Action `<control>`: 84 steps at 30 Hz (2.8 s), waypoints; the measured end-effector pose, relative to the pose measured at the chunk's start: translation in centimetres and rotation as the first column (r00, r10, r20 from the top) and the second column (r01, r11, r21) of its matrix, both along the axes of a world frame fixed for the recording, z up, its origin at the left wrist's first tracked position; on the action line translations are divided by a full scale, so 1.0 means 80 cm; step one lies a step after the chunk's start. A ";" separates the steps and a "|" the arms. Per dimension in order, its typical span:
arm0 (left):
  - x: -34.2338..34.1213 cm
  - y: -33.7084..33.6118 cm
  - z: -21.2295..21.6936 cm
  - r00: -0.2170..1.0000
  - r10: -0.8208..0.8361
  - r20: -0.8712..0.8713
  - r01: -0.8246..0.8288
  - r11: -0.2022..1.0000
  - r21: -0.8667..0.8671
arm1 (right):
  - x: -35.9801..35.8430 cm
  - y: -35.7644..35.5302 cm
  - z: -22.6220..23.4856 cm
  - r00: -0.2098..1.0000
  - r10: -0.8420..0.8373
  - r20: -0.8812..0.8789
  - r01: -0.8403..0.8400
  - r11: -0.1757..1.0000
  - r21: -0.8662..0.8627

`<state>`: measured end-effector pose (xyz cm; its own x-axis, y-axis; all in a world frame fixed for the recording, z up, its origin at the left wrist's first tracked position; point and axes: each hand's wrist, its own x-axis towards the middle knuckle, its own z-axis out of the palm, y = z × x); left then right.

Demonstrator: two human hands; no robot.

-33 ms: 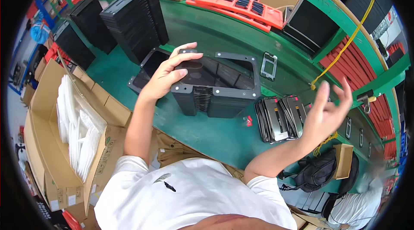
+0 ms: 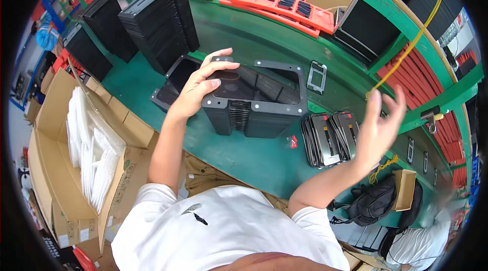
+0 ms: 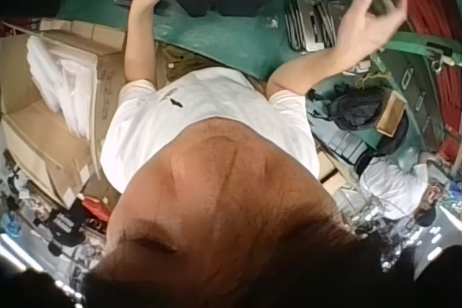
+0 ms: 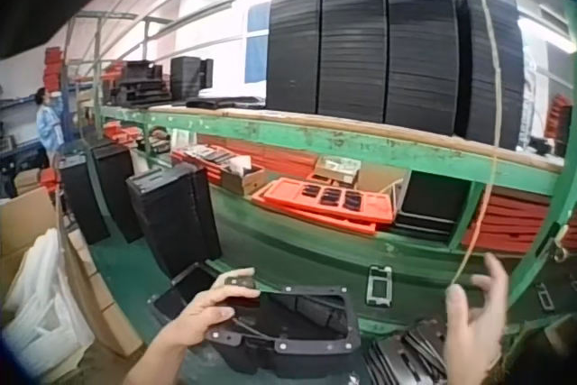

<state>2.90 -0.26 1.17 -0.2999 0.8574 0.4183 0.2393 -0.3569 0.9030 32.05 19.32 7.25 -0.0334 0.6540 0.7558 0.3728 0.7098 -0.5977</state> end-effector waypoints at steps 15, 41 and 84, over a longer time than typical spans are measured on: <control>-0.013 -0.011 0.002 0.886 0.133 -0.444 -0.111 0.991 0.074 | -0.074 -0.097 0.005 0.167 0.951 0.261 -0.923 0.244 -0.298; -0.028 -0.126 -0.113 0.239 0.727 -0.643 -0.929 0.363 0.066 | -0.043 -0.006 -0.014 0.725 0.657 -0.205 -0.687 0.711 -0.151; 0.067 -0.047 0.017 0.407 0.625 -0.667 -0.568 0.745 0.351 | -0.131 -0.102 0.007 0.679 0.117 0.724 -0.156 0.988 -0.014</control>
<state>8.23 -3.99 2.51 -0.3090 0.5495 0.7762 0.9463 0.0964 0.3085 21.58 11.17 7.80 -0.6664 0.5641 0.4875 0.5715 0.8064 -0.1518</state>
